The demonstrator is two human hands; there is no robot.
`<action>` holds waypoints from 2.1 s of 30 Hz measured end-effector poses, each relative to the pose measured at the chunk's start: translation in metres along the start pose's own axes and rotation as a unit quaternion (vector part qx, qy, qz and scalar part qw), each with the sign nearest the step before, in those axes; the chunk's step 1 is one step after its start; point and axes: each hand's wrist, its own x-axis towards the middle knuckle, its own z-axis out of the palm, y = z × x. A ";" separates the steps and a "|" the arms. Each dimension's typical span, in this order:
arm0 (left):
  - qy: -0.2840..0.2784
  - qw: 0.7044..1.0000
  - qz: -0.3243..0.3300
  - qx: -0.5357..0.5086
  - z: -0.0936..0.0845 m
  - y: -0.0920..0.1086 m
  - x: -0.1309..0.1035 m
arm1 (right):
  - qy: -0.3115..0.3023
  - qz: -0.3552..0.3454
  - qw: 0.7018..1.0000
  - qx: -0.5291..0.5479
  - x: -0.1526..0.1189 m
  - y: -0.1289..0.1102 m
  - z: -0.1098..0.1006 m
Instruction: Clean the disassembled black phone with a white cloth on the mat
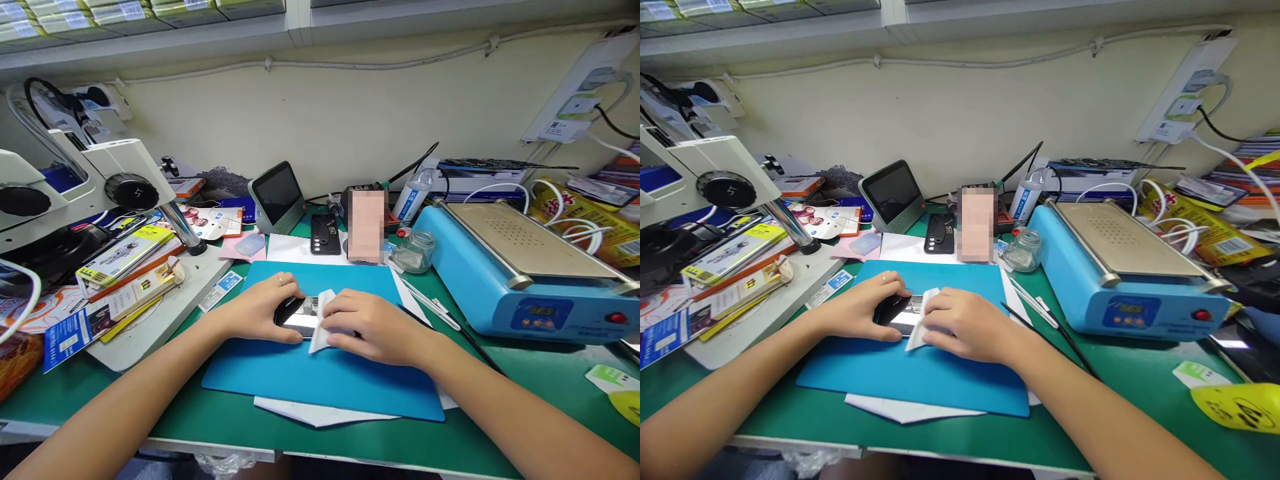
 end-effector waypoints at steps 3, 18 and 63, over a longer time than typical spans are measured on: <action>0.002 1.000 -0.001 0.003 0.000 0.001 0.000 | -0.005 -0.020 1.000 0.011 0.002 0.001 0.001; 0.002 1.000 -0.005 -0.007 0.001 0.001 0.001 | -0.003 0.012 1.000 0.026 0.000 0.004 -0.002; -0.002 1.000 0.001 0.002 -0.002 0.003 0.001 | -0.034 0.006 0.998 0.057 0.004 0.002 -0.009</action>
